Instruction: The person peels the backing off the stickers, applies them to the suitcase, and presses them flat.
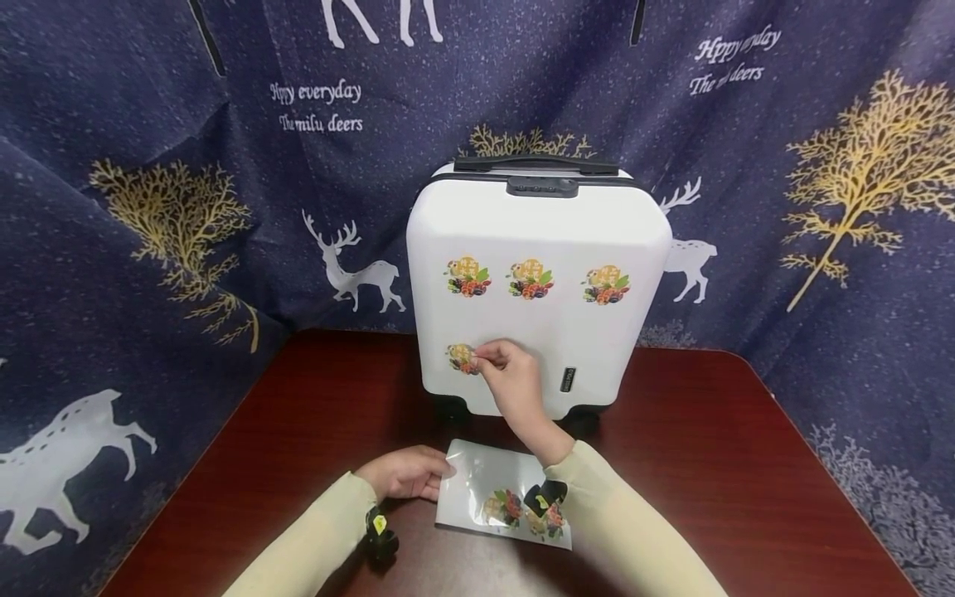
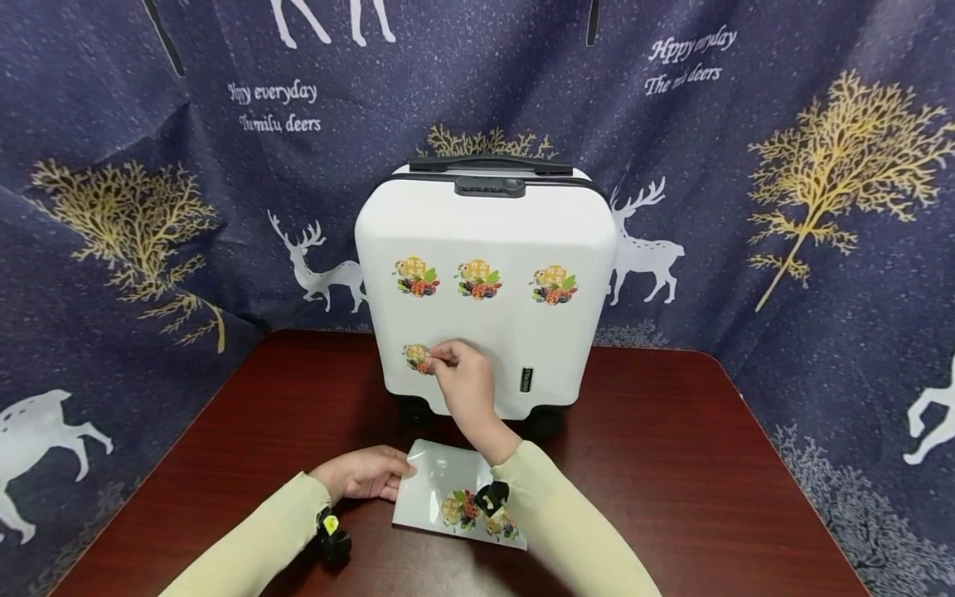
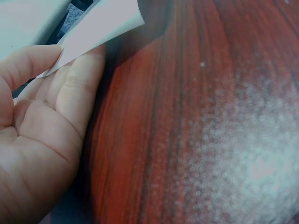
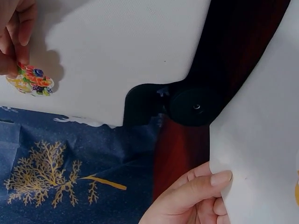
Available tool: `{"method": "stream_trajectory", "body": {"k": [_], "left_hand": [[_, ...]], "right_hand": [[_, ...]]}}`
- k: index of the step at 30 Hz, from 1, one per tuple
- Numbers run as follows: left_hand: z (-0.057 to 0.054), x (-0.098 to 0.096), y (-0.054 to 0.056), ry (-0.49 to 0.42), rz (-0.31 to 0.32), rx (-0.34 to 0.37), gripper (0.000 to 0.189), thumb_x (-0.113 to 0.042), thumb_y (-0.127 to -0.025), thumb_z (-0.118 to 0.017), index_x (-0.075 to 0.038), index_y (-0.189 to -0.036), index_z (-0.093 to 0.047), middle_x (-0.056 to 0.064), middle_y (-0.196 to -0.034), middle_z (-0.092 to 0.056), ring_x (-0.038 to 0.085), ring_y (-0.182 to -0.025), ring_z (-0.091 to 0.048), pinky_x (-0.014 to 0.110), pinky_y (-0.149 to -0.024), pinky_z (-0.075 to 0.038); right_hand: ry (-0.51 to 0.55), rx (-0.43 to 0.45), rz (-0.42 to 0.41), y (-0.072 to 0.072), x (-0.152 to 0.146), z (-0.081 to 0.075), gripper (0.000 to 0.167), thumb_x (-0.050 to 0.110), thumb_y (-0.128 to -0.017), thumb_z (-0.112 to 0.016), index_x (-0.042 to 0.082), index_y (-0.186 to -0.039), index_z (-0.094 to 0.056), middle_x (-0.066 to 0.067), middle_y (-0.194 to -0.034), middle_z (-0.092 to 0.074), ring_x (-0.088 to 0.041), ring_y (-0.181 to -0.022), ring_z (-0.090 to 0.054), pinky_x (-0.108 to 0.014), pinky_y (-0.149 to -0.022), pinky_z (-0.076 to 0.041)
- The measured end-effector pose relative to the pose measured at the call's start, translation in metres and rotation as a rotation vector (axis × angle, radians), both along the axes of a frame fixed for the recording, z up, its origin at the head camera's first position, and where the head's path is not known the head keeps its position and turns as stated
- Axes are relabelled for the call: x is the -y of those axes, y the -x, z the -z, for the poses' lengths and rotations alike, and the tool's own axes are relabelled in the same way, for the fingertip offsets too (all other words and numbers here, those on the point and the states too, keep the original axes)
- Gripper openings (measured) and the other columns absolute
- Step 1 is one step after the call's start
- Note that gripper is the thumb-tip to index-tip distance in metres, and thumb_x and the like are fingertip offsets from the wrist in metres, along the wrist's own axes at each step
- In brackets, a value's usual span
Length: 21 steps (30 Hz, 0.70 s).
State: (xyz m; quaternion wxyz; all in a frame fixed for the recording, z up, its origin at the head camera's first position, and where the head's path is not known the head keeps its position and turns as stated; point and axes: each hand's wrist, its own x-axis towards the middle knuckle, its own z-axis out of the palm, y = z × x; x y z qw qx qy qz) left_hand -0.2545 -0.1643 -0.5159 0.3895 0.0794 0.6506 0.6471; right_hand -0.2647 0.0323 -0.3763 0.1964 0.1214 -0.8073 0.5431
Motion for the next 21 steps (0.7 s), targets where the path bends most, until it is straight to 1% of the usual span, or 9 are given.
{"method": "stream_trajectory", "body": {"k": [3, 7, 14, 21], "left_hand": [[0.0, 0.0, -0.001, 0.0, -0.003, -0.001, 0.039, -0.005, -0.099, -0.052, 0.017, -0.132, -0.052, 0.007, -0.104, -0.075, 0.014, -0.095, -0.072, 0.039, -0.094, -0.061], [0.0, 0.0, -0.001, 0.0, -0.005, -0.002, 0.038, -0.005, -0.099, -0.051, 0.017, -0.131, -0.053, 0.006, -0.103, -0.075, 0.014, -0.094, -0.072, 0.039, -0.093, -0.061], [0.001, 0.001, 0.0, -0.007, -0.004, -0.003, 0.037, -0.004, -0.1, -0.051, 0.016, -0.13, -0.053, 0.005, -0.101, -0.075, 0.013, -0.094, -0.072, 0.038, -0.093, -0.062], [0.002, 0.002, 0.0, 0.0, -0.001, -0.006, 0.038, -0.005, -0.1, -0.051, 0.017, -0.131, -0.052, 0.005, -0.102, -0.075, 0.013, -0.095, -0.072, 0.038, -0.093, -0.062]], "right_hand": [[0.019, -0.004, 0.015, 0.0, 0.002, 0.001, 0.006, 0.006, -0.09, -0.075, 0.001, -0.094, -0.075, -0.014, -0.092, -0.079, -0.023, -0.082, -0.074, -0.017, -0.066, -0.053], [0.036, -0.04, 0.043, -0.001, 0.005, 0.001, 0.007, 0.008, -0.09, -0.076, 0.002, -0.094, -0.075, -0.014, -0.092, -0.08, -0.026, -0.083, -0.076, -0.017, -0.066, -0.053], [-0.005, -0.138, 0.117, 0.0, 0.011, 0.002, 0.005, 0.005, -0.088, -0.077, 0.001, -0.089, -0.075, -0.014, -0.088, -0.079, -0.026, -0.08, -0.077, -0.022, -0.068, -0.058], [-0.049, -0.181, 0.162, 0.002, 0.013, 0.004, 0.005, 0.005, -0.087, -0.078, 0.002, -0.088, -0.074, -0.013, -0.087, -0.08, -0.025, -0.077, -0.077, -0.029, -0.067, -0.061]]}}
